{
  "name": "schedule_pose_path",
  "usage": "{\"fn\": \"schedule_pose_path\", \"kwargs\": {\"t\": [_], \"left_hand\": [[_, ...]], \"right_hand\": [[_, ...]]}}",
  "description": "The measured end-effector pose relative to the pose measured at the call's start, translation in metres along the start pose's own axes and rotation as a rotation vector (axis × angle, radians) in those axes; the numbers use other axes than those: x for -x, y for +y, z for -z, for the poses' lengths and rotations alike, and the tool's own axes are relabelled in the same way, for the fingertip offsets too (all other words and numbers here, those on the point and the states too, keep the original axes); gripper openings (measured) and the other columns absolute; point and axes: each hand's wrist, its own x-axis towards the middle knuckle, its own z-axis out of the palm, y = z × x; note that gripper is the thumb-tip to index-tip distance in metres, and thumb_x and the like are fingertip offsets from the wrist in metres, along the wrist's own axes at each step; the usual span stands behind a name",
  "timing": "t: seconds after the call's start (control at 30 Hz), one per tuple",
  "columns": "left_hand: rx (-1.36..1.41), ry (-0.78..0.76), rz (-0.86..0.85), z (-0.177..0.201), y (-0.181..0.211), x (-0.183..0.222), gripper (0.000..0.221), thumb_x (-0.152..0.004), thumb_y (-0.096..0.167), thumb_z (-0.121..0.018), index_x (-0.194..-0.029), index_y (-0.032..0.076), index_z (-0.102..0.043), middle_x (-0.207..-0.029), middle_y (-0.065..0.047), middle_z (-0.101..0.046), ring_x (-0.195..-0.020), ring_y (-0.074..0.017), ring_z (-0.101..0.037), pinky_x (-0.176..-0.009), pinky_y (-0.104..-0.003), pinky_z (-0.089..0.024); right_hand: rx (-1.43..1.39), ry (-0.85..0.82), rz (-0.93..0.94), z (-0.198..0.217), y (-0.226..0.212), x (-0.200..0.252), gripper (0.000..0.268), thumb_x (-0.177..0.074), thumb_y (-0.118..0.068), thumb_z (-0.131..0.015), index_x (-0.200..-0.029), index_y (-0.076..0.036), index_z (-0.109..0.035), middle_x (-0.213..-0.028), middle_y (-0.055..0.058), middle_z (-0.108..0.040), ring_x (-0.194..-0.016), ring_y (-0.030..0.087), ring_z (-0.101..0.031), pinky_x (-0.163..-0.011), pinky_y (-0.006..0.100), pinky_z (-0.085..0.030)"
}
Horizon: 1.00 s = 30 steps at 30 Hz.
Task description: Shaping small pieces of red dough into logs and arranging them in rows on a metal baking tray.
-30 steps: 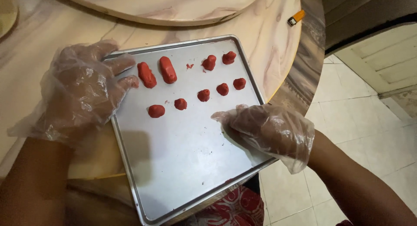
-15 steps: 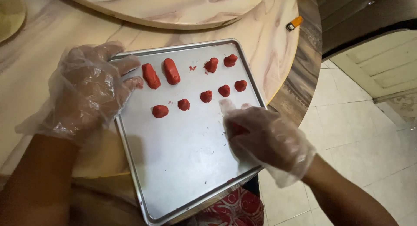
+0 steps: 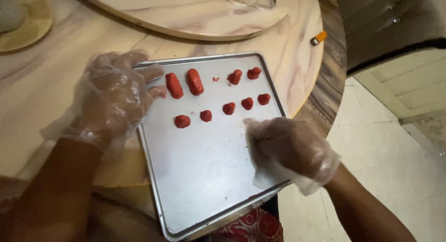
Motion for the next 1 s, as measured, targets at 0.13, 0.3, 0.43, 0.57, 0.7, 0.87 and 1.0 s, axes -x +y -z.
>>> {"fn": "schedule_pose_path", "kwargs": {"t": [0.13, 0.3, 0.43, 0.57, 0.7, 0.87, 1.0], "left_hand": [[-0.095, -0.571, -0.314, 0.009, -0.01, 0.002, 0.104, -0.072, 0.054, -0.091, -0.159, 0.012, -0.053, -0.17, -0.024, -0.034, -0.156, -0.0471, -0.037, -0.128, -0.06, -0.04], [-0.055, -0.582, -0.321, 0.008, -0.01, 0.002, 0.105, -0.07, 0.054, -0.092, -0.156, 0.008, -0.051, -0.169, -0.027, -0.03, -0.156, -0.0513, -0.034, -0.127, -0.066, -0.037], [-0.078, -0.552, -0.31, -0.001, -0.01, 0.001, 0.106, -0.07, 0.055, -0.092, -0.158, 0.011, -0.053, -0.168, -0.022, -0.035, -0.156, -0.0475, -0.037, -0.126, -0.06, -0.039], [-0.051, -0.493, -0.339, 0.002, -0.013, 0.004, 0.103, -0.065, 0.056, -0.093, -0.152, 0.013, -0.058, -0.166, -0.022, -0.039, -0.152, -0.0492, -0.041, -0.121, -0.06, -0.041], [0.118, -0.446, -0.254, 0.03, -0.017, -0.01, 0.039, -0.102, 0.033, -0.074, -0.137, 0.015, -0.069, -0.151, -0.014, -0.05, -0.14, -0.045, -0.045, -0.103, -0.057, -0.046], [-0.072, -0.583, -0.298, 0.011, -0.006, -0.006, 0.108, -0.053, 0.059, -0.09, -0.151, 0.021, -0.065, -0.163, -0.014, -0.045, -0.15, -0.0436, -0.041, -0.113, -0.052, -0.043], [0.068, -0.129, -0.101, 0.003, 0.0, 0.001, 0.014, -0.104, 0.021, -0.064, -0.102, 0.016, -0.078, -0.141, -0.009, -0.063, -0.128, -0.0419, -0.056, -0.097, -0.057, -0.043]], "right_hand": [[-0.296, 0.328, 0.282, -0.02, 0.055, -0.044, 0.039, -0.085, -0.01, -0.075, -0.121, -0.015, -0.06, -0.103, 0.005, -0.079, -0.091, 0.016, -0.076, -0.087, 0.027, -0.067], [-0.004, 1.118, 1.045, 0.003, 0.071, -0.076, 0.018, -0.092, -0.006, -0.074, -0.109, 0.0, -0.076, -0.093, 0.017, -0.078, -0.077, 0.022, -0.08, -0.068, 0.028, -0.068], [0.19, 0.891, 0.787, 0.039, 0.014, -0.092, 0.019, -0.1, -0.018, -0.063, -0.112, -0.02, -0.078, -0.101, -0.005, -0.079, -0.086, 0.008, -0.075, -0.067, 0.027, -0.063], [-0.529, 0.507, -0.193, 0.068, -0.063, -0.088, 0.018, -0.098, -0.027, -0.066, -0.11, -0.017, -0.074, -0.102, 0.0, -0.074, -0.1, 0.016, -0.066, -0.101, 0.033, -0.049], [-0.599, 0.516, -0.05, 0.076, -0.066, -0.175, 0.022, -0.098, -0.021, -0.067, -0.077, -0.013, -0.07, -0.075, 0.001, -0.063, -0.069, 0.015, -0.06, -0.067, 0.029, -0.056], [0.731, 0.375, 0.265, 0.073, -0.068, -0.12, 0.032, -0.078, -0.012, -0.064, -0.108, -0.019, -0.069, -0.094, -0.001, -0.068, -0.084, 0.021, -0.064, -0.073, 0.031, -0.052], [-0.734, 0.052, 0.17, 0.056, -0.061, -0.064, 0.028, -0.076, 0.004, -0.047, -0.061, -0.016, -0.035, -0.059, 0.008, -0.034, -0.048, 0.022, -0.033, -0.047, 0.034, -0.014]]}}
